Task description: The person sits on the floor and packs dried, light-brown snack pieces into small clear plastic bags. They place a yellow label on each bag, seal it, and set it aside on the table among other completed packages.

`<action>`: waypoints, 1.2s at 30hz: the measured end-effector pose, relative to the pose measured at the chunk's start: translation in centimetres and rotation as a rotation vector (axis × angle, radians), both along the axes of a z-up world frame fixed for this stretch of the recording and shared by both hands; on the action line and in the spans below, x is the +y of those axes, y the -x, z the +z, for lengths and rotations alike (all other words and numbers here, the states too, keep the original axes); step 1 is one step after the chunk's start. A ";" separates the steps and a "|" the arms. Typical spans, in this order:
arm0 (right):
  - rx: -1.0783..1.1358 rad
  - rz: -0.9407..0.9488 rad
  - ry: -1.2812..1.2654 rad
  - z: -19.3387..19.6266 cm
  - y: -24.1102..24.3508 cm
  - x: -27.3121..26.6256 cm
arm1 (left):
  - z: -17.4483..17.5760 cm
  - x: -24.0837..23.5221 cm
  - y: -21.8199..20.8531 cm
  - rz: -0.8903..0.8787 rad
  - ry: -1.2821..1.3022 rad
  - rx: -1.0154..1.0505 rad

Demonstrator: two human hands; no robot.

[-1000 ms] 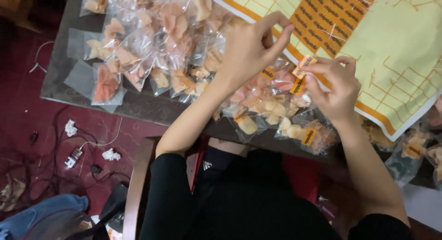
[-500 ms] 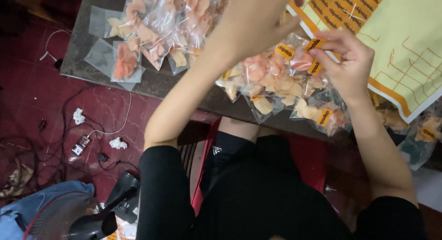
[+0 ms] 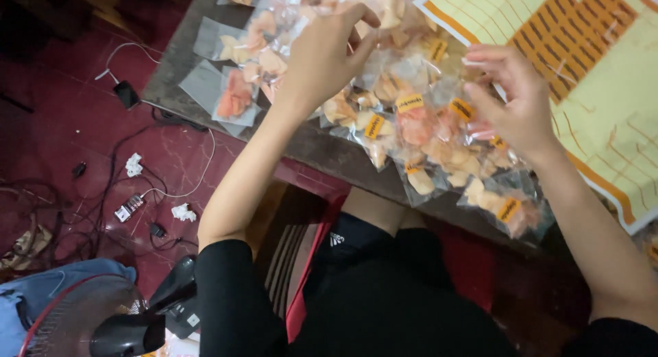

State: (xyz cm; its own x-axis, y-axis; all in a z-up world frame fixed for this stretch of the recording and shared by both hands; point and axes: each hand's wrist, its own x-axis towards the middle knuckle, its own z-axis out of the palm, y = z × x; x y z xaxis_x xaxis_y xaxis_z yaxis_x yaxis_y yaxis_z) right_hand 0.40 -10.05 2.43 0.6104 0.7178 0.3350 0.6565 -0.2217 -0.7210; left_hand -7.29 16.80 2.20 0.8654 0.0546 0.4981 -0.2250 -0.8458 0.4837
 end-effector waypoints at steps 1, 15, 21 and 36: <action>-0.007 0.009 -0.004 -0.4 -0.6 0.7 | -0.2 0.4 -0.3 0.009 -0.004 -0.007; -0.046 0.161 0.041 -0.9 -8.1 7.2 | -6.0 -1.2 -8.6 0.063 -0.256 0.115; -0.054 0.103 -0.016 -1.1 -9.2 7.2 | -8.9 -2.8 -11.7 0.472 -0.693 -0.244; 0.169 0.192 -0.319 0.2 -6.7 4.8 | -1.2 -3.5 -5.6 -0.106 0.105 -0.123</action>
